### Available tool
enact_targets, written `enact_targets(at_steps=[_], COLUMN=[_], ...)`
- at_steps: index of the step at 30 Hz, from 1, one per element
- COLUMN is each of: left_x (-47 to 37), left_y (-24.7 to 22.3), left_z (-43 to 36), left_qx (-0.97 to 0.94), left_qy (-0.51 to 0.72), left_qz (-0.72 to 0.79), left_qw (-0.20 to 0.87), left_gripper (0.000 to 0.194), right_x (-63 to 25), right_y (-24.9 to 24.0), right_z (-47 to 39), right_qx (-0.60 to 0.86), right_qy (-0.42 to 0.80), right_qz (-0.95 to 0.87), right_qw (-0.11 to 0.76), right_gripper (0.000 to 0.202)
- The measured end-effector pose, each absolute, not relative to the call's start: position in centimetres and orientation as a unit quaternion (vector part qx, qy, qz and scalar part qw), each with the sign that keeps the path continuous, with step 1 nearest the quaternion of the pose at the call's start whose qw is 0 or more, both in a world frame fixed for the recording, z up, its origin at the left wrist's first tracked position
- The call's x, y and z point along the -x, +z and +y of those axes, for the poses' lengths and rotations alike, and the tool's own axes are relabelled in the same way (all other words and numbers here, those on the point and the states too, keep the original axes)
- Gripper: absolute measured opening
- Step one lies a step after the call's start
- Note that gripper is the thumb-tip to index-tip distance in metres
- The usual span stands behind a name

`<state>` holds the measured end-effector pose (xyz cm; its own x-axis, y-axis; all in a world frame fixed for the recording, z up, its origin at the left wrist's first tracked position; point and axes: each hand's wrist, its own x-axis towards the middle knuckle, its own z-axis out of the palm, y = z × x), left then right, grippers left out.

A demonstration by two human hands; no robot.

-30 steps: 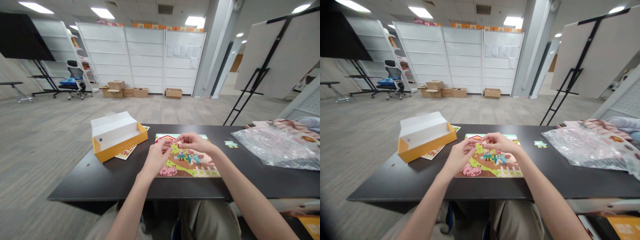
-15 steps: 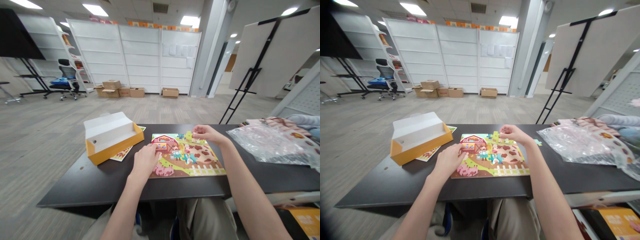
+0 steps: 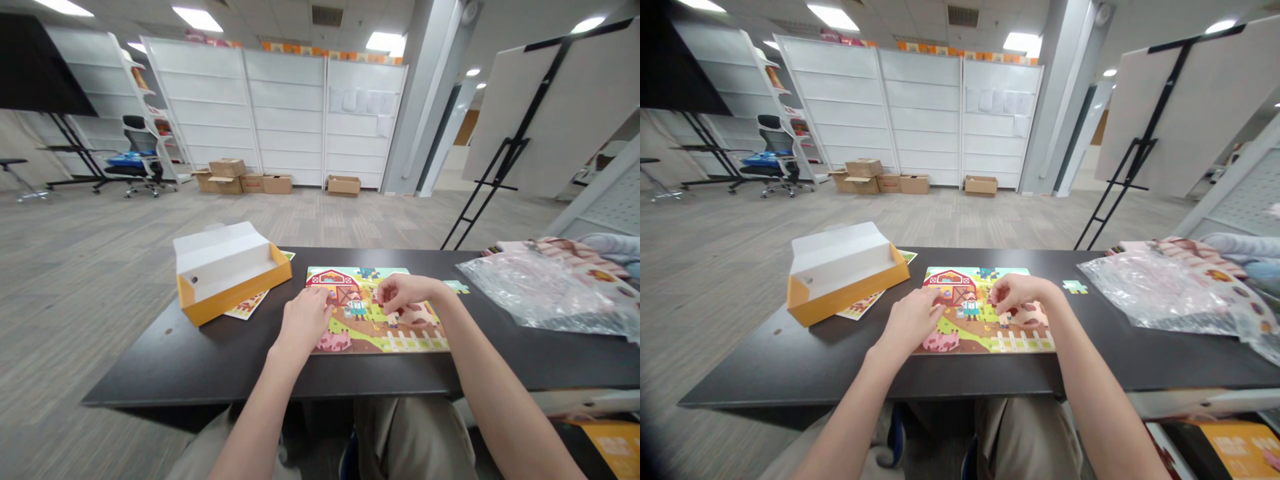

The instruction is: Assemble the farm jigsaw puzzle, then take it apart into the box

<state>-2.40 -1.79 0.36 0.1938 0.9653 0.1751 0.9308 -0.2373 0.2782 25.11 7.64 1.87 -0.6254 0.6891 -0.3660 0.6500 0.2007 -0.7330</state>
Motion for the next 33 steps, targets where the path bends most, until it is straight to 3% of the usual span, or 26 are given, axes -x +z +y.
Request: enact_targets(at_steps=[9,14,17,20,22,26,33], left_x=[-2.1,-3.2,-3.3,-3.3,-3.2,-2.9,-1.6], left_y=[-0.3,-0.9,-0.6,-0.4,-0.3,-0.4,-0.2], left_z=[-2.9,-2.8,-2.7,-2.6,-2.6,-2.6,-2.7], left_qx=[-0.896,-0.909,-0.910,-0.911,-0.911,-0.913,-0.906], left_qy=[0.207,0.209,0.198,0.189,0.190,0.186,0.173], left_qz=[0.380,0.348,0.351,0.351,0.349,0.347,0.378], left_qw=[0.097,0.096,0.099,0.106,0.110,0.109,0.077], left_gripper=[0.020,0.024,0.026,0.027,0.028,0.027,0.023], right_x=[-24.7,-25.5,-27.9,-32.1,-35.2,-39.1,-39.7], right_y=[1.4,2.0,2.4,2.1,1.3,-0.6,-1.9], right_z=[7.6,7.6,8.5,9.8,10.5,11.0,11.7], right_qx=[0.450,0.477,0.530,0.674,0.782,0.838,0.814], right_qy=[0.393,0.383,0.300,0.104,0.015,0.029,0.064], right_qz=[-0.802,-0.791,-0.785,-0.699,-0.598,-0.538,-0.569], right_qw=[0.008,0.002,0.113,0.216,0.175,0.088,0.099], right_gripper=[0.031,0.032,0.029,0.025,0.025,0.023,0.025])
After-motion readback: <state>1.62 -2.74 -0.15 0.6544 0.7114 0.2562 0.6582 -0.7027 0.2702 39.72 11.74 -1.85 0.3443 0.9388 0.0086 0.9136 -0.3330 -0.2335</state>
